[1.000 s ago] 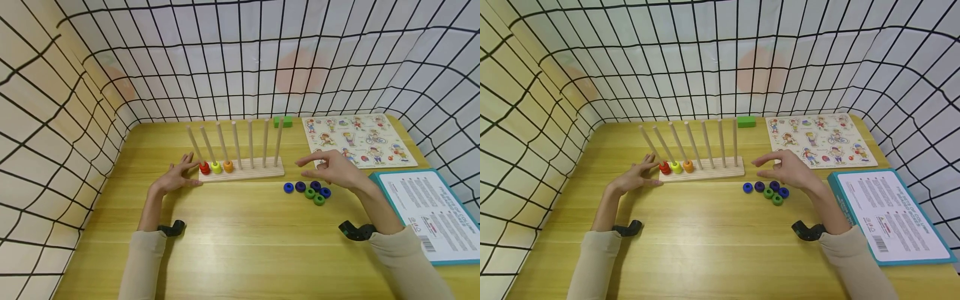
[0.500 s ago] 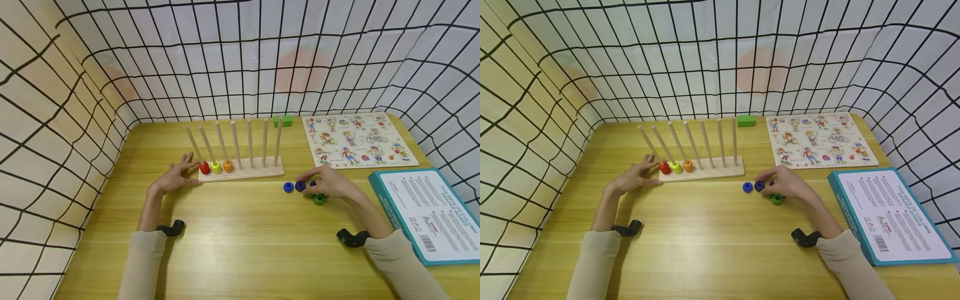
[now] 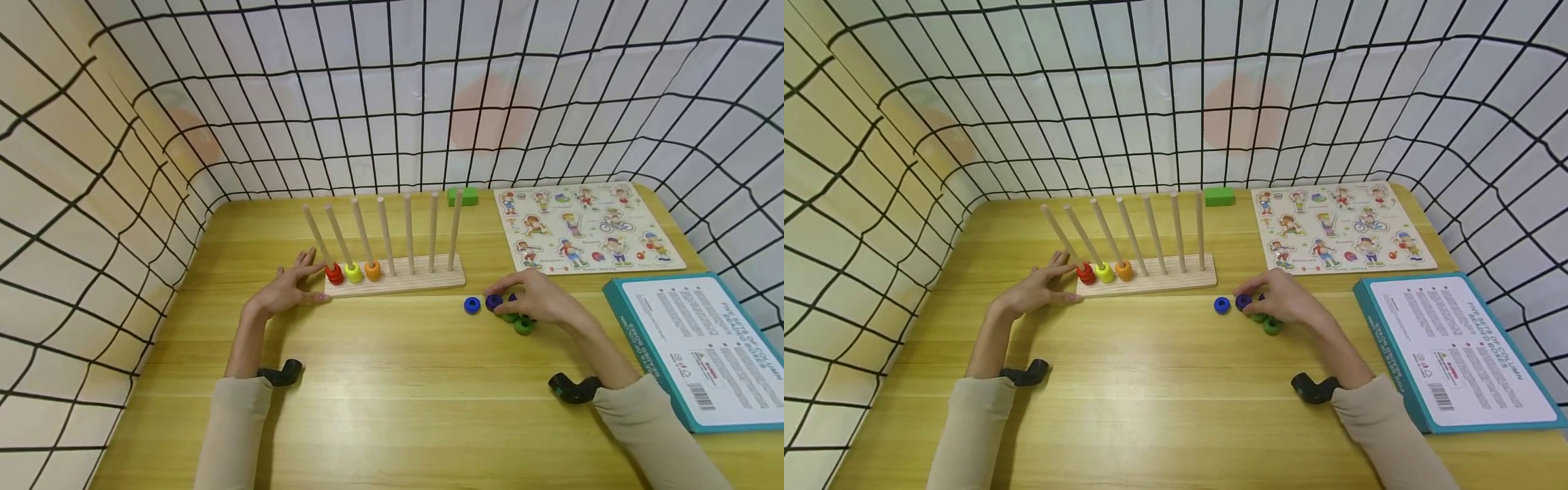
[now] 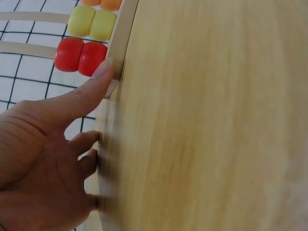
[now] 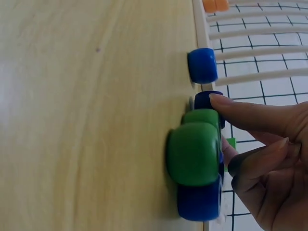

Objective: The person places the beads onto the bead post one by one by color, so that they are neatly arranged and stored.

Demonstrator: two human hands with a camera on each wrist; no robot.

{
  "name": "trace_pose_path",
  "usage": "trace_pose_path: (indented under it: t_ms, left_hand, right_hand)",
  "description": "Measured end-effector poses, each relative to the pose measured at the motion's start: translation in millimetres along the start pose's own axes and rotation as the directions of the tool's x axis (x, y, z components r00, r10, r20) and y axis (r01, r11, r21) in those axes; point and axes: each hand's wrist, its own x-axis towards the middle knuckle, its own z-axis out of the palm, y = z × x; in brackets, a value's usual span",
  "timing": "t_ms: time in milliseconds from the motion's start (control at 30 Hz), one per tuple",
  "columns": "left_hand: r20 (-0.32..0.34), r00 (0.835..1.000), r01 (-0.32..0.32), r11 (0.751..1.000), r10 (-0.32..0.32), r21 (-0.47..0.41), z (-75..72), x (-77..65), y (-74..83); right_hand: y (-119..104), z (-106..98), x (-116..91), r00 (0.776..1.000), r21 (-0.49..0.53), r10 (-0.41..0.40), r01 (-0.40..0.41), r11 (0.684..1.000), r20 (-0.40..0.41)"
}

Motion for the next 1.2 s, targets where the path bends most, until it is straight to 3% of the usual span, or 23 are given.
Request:
trace_pose_path:
  t_ms: [267,533,967,1067,1200]
  left_hand:
    - [0.001,1.000,-0.008,1.000,0.008,-0.008,0.1,-0.4,-1.3]
    - [0.002,1.000,-0.009,1.000,0.009,-0.006,-0.3,-0.8,-1.9]
    - [0.004,1.000,-0.015,1.000,0.015,0.007,0.4,-0.8,0.0]
    - [0.000,1.000,-0.014,1.000,0.014,0.006,0.8,-0.4,0.5]
    - [-0.004,1.000,-0.012,1.000,0.012,0.008,0.8,-0.5,-0.7]
  right_hand:
    - [2,-14,-5,1.000,0.079,0.002,0.000,0.997,-0.025]
    - [-22,-40,-4,0.995,0.086,-0.010,0.019,0.996,-0.101]
    - [-98,-103,7,0.954,0.084,-0.050,0.078,0.993,-0.297]
    - [-119,-112,14,0.948,0.076,-0.090,0.118,0.990,-0.306]
    - [-146,-113,27,0.955,0.054,-0.146,0.166,0.985,-0.259]
